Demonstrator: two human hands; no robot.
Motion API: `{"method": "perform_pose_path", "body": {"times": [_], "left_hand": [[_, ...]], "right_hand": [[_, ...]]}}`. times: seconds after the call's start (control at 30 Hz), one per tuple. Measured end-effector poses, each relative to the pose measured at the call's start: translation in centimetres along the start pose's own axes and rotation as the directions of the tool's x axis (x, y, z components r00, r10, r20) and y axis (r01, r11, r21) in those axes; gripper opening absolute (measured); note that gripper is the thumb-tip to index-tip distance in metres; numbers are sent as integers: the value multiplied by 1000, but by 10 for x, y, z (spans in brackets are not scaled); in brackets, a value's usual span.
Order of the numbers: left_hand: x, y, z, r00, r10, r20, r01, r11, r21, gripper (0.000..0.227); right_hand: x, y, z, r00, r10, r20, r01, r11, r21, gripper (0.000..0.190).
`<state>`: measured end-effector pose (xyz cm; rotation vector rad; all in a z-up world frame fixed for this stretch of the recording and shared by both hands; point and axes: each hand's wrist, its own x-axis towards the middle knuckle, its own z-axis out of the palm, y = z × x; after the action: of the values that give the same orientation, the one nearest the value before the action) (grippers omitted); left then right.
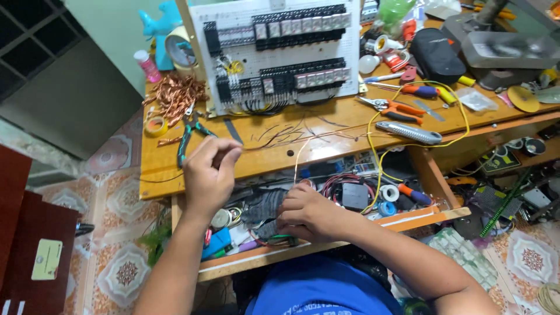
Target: Wiring an electrical control panel by stripping, twisting, and connecting wires to terminal blocks.
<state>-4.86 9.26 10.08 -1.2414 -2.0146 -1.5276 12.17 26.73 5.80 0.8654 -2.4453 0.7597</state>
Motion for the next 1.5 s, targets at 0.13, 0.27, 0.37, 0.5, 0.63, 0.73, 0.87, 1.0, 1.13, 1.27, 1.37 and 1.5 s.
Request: {"method": "perform_pose_path", "body": {"times": [0.13,0.27,0.37,0.5,0.63,0.73,0.87,1.0,1.13,1.27,1.37,1.5], "left_hand": [[10,-19,52,993,-107,57,113,988,-102,6],[-12,-38,86,917,-344,203,381,906,-184,12],[-34,-57,98,850,-460,255,511,837,-194,14],[-51,-93,100,812,-506,290,575,778,-252,18],[-55,-100,102,831,-472,295,549,782,-295,26],[-56,-94,103,857,-420,299,508,786,-353,30],[-56,-93,99,893,-390,225,450,791,-415,24],[-52,-88,93,931,-337,138,363,840,-403,14],[-47,-74,88,976,-201,80,215,937,-276,17],[-45,-68,92,996,-83,21,86,986,-146,8],[-45,-69,94,998,-56,7,56,990,-127,4],[-42,-68,91,999,-43,-11,41,994,-104,6]], "right_hand": [[-10,3,-18,1000,8,-20,-6,998,61,21],[-25,0,-35,997,57,-58,-46,982,185,15],[-50,9,-39,990,125,-60,-112,978,174,13],[-61,18,-41,947,269,-176,-238,954,181,13],[-24,32,-53,916,243,-319,-240,970,49,19],[7,55,-49,948,133,-290,-165,982,-90,32],[26,79,-29,977,178,-118,-190,976,-105,22],[28,84,-19,937,293,-191,-307,950,-49,7],[4,112,-5,902,302,-308,-354,926,-129,4],[-5,119,-15,845,379,-378,-458,877,-145,1],[-14,131,-16,811,426,-402,-506,855,-115,4],[-21,142,-20,776,441,-451,-528,845,-83,5]]}}
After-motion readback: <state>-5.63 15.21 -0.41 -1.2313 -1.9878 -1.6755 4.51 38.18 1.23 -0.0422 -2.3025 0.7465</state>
